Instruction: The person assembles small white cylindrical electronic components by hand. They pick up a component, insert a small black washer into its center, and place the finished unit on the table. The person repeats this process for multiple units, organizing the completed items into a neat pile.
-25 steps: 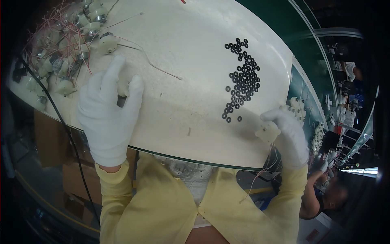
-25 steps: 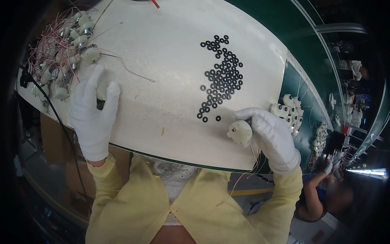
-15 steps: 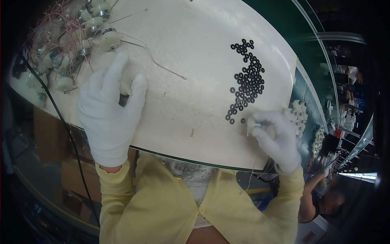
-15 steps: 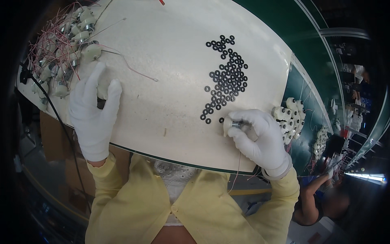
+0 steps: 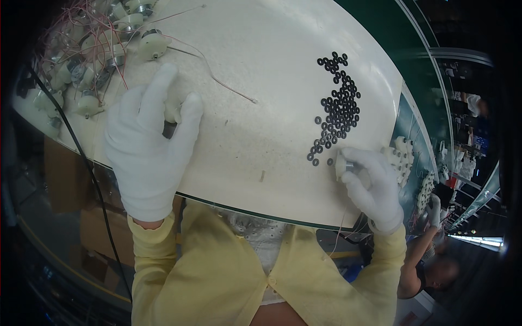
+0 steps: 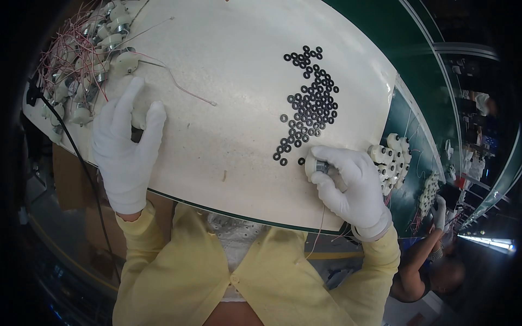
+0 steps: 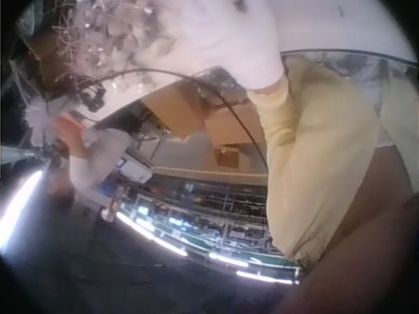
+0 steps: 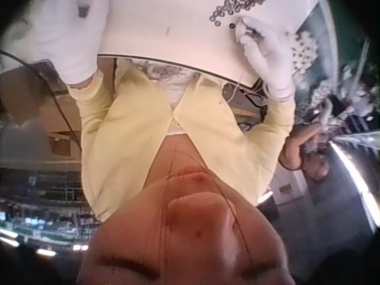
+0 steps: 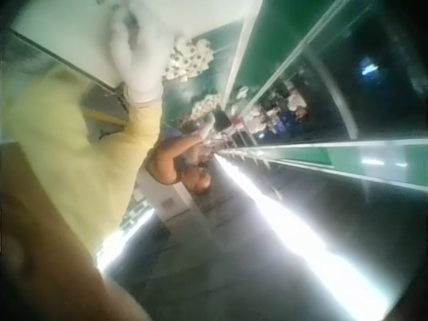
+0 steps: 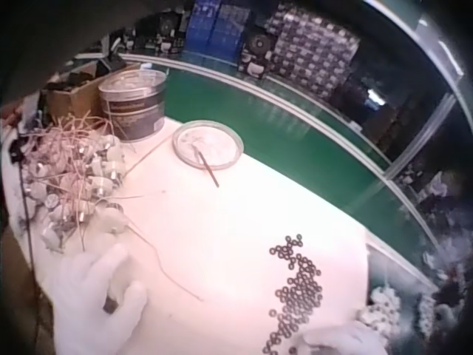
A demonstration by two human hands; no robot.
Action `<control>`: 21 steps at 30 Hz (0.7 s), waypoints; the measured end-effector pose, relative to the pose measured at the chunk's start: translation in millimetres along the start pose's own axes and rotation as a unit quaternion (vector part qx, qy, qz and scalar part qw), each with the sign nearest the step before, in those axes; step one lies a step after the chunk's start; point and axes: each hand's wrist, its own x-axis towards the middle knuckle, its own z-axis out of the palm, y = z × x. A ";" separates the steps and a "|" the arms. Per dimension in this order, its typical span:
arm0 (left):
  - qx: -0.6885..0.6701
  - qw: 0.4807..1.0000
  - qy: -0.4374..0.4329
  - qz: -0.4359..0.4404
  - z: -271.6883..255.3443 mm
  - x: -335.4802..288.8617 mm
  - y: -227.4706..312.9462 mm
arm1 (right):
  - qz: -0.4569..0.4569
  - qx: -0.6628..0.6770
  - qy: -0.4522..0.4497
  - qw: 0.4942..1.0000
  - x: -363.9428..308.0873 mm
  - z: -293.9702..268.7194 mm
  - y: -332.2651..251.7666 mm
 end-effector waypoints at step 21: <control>-0.006 1.000 -0.003 0.002 -1.6 0.8 -0.5 | 0.159 -0.042 0.056 0.985 -11.5 20.4 -14.0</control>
